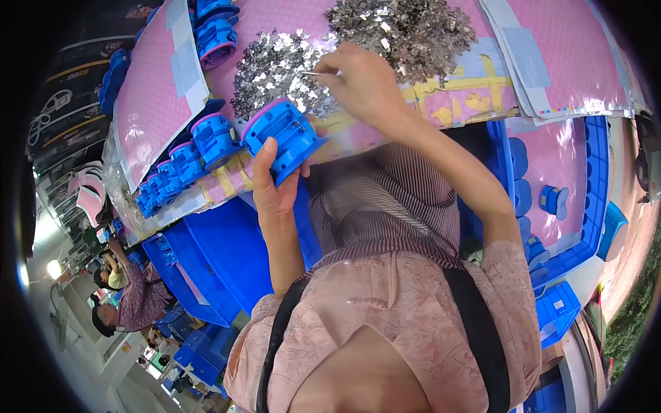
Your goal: Assembling or sorting small metallic components into blue plastic trays at a factory workstation.
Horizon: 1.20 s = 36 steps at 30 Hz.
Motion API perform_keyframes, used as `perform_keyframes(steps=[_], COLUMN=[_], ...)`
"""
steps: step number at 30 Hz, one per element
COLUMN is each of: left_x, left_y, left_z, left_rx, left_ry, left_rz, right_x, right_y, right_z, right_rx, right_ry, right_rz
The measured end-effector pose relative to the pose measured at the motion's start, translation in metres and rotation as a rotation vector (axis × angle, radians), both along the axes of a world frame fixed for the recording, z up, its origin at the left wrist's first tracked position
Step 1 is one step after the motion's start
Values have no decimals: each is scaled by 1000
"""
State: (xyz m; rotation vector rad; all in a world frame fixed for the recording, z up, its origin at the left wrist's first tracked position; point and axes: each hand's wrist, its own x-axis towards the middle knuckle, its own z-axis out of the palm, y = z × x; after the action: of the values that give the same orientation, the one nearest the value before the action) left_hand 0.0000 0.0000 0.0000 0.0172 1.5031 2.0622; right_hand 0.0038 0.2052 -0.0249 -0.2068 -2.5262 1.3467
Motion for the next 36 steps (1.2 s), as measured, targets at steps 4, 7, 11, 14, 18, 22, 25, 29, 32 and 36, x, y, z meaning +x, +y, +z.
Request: perform_keyframes(steps=[4,7,11,14,18,22,25,29,32,36], left_x=[-11,-17,-20,-20,-24,-26,-23,-23,-22,-24], left_y=[-10,-13,-6,1,-5,-5,3,6,9,7], left_z=[-3,-3,2,4,-6,-10,-2,0,1,-1], left_rx=[41,70,129,166,162,167,208,285,360,298], left_ry=[-13,-31,-39,-25,-27,-84,-40,-20,-59,-26], left_rz=[-27,-10,32,50,77,50,93,-3,-62,-115], right_x=[-13,-16,-15,-14,-13,-17,-17,-15,-12,-7], right_y=[-12,-13,-7,-13,-24,-18,-13,-12,-18,-19], right_z=[-9,-9,-5,-4,-8,-15,-9,-2,6,11], right_rx=[254,205,-41,-16,171,95,-190,-529,-535,-342], right_ry=[-4,-15,-2,10,36,38,21,-8,65,87], right_rz=[-62,-16,0,0,-22,-19,-18,62,52,-23])
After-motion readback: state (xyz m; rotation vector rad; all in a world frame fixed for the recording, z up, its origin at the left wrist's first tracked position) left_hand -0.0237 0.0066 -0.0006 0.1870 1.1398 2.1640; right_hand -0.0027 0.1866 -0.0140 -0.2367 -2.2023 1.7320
